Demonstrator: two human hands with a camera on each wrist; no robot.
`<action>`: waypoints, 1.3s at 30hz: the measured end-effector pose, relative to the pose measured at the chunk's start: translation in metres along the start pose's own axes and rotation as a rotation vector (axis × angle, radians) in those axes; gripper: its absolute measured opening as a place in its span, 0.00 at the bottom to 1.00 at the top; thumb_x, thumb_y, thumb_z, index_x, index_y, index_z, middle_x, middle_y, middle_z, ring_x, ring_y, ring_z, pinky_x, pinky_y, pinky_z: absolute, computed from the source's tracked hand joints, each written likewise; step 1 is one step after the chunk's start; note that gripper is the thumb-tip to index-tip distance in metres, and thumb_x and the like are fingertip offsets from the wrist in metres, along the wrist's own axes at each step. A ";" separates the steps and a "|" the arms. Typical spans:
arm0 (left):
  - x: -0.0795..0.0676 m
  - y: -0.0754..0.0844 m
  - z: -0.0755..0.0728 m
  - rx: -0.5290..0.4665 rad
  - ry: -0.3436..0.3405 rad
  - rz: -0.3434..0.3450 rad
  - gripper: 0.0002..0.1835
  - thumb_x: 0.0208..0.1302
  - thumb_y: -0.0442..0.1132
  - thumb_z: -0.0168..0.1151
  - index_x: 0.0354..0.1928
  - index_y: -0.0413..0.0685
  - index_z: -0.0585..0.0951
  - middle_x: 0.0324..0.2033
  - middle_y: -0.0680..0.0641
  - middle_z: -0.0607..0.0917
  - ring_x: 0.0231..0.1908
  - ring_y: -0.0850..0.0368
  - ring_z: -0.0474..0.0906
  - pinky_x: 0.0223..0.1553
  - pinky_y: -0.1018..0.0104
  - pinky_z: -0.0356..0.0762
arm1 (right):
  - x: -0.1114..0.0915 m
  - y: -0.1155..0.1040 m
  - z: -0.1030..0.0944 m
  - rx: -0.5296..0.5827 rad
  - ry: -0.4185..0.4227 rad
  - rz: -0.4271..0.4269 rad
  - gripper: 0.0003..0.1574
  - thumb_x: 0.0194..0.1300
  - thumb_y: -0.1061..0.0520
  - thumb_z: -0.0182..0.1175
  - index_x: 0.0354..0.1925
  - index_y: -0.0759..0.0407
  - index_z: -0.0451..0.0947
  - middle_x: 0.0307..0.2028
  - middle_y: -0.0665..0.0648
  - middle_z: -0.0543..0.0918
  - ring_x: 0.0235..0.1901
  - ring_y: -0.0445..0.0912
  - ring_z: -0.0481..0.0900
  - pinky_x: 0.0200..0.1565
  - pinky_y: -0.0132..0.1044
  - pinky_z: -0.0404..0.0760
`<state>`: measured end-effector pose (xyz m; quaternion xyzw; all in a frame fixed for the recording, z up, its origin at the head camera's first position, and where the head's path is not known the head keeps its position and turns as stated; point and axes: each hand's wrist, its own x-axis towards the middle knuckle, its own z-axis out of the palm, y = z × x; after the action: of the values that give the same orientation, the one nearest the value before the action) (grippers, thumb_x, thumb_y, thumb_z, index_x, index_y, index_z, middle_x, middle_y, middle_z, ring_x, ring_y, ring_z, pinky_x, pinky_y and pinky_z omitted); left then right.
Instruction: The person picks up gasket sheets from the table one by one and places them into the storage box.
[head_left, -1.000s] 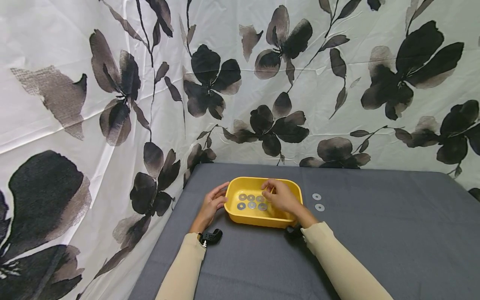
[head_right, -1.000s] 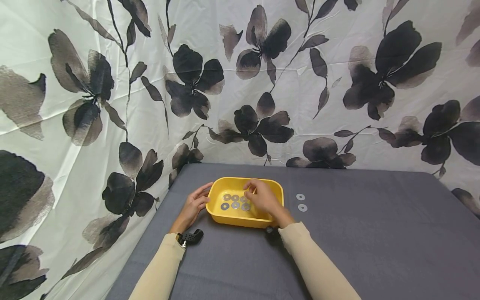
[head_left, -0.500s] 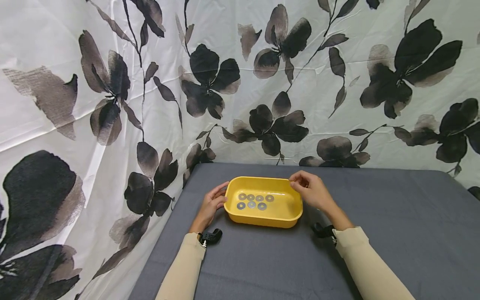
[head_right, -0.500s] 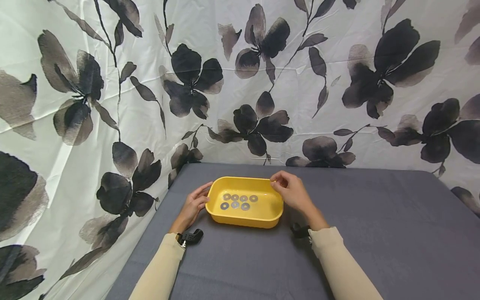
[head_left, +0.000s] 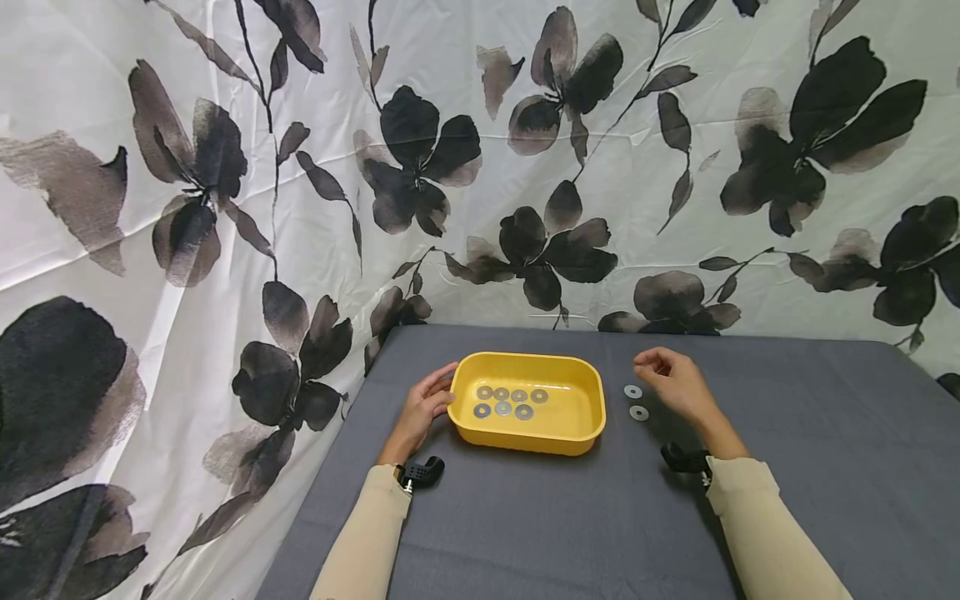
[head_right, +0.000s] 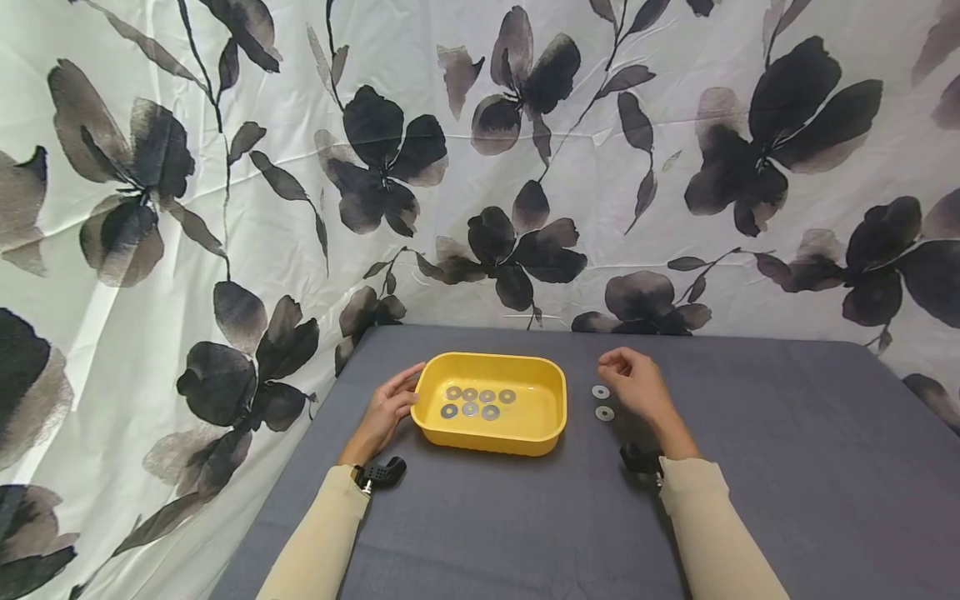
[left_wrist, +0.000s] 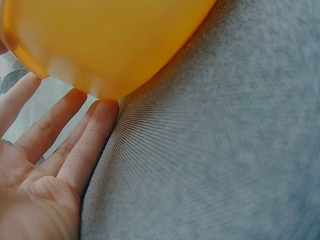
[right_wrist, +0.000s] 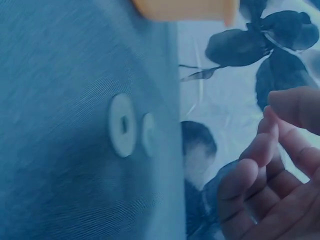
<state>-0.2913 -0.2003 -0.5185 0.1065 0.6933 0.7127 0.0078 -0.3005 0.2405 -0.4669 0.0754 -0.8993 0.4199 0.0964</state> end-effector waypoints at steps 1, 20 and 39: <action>0.000 0.000 0.000 0.000 0.001 0.001 0.31 0.66 0.31 0.58 0.73 0.51 0.72 0.67 0.35 0.77 0.65 0.37 0.75 0.49 0.67 0.84 | 0.000 0.003 0.001 -0.012 -0.013 0.013 0.16 0.73 0.55 0.60 0.52 0.65 0.80 0.34 0.59 0.79 0.30 0.46 0.73 0.30 0.34 0.72; 0.001 0.002 0.000 0.000 0.018 -0.016 0.30 0.65 0.32 0.59 0.70 0.55 0.75 0.66 0.38 0.79 0.62 0.44 0.79 0.49 0.67 0.84 | 0.005 0.023 0.016 -0.122 -0.204 0.231 0.23 0.70 0.55 0.61 0.57 0.68 0.76 0.39 0.63 0.81 0.34 0.51 0.76 0.33 0.38 0.72; 0.001 0.002 0.002 -0.009 0.021 -0.013 0.30 0.67 0.31 0.58 0.72 0.52 0.74 0.65 0.35 0.79 0.58 0.48 0.81 0.48 0.66 0.84 | 0.022 0.016 0.015 -0.201 -0.244 0.346 0.20 0.63 0.56 0.67 0.46 0.68 0.76 0.42 0.66 0.80 0.41 0.56 0.76 0.42 0.45 0.75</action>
<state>-0.2919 -0.1982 -0.5161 0.0943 0.6909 0.7167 0.0056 -0.3273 0.2376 -0.4826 -0.0396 -0.9411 0.3264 -0.0795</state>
